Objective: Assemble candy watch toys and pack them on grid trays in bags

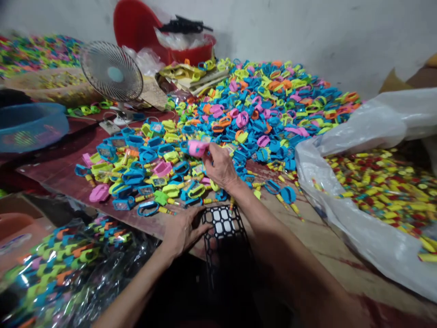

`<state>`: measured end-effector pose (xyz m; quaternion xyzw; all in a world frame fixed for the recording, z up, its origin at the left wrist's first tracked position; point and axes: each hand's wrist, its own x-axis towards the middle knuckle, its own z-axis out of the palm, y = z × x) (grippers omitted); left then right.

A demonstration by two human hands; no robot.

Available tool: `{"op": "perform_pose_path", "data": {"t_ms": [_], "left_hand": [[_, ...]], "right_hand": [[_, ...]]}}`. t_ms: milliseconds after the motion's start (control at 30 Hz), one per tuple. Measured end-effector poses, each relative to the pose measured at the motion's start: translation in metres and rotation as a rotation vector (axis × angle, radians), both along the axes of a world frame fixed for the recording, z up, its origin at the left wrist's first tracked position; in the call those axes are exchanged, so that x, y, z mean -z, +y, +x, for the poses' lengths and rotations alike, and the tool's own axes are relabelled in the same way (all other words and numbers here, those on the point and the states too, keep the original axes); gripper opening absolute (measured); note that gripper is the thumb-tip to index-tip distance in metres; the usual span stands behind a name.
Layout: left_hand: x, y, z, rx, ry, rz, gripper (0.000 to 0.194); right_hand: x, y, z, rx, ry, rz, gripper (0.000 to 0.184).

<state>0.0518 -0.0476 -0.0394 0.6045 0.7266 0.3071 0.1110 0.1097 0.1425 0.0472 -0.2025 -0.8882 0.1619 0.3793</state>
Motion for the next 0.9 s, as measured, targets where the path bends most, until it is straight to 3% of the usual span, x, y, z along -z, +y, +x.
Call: {"op": "perform_pose_path", "data": {"t_ms": [133,200,267,433,633,800,900], "left_hand": [[-0.002,0.000,0.000,-0.008,0.020,-0.041,0.051],[-0.004,0.000,0.000,-0.007,0.023,-0.068,0.052],[-0.006,-0.001,0.001,-0.008,0.033,-0.076,0.053],[-0.011,-0.001,0.004,-0.038,0.048,-0.101,0.054],[-0.011,0.000,0.005,-0.052,0.025,-0.129,0.055],[-0.008,0.000,0.004,-0.061,0.043,-0.127,0.054],[-0.006,0.001,0.004,-0.058,0.051,-0.132,0.055]], "right_hand": [[0.020,-0.049,0.059,0.049,0.150,-0.541,0.022],[0.038,-0.070,0.081,0.031,0.113,-0.701,0.021],[0.054,-0.081,0.092,0.034,0.058,-0.765,0.021],[0.072,-0.078,0.084,0.118,-0.048,-0.821,0.023],[0.075,-0.078,0.076,0.050,0.046,-0.842,0.027],[0.080,-0.079,0.077,0.150,-0.066,-0.737,0.026],[0.081,-0.081,0.075,0.217,-0.133,-0.526,0.023]]}}
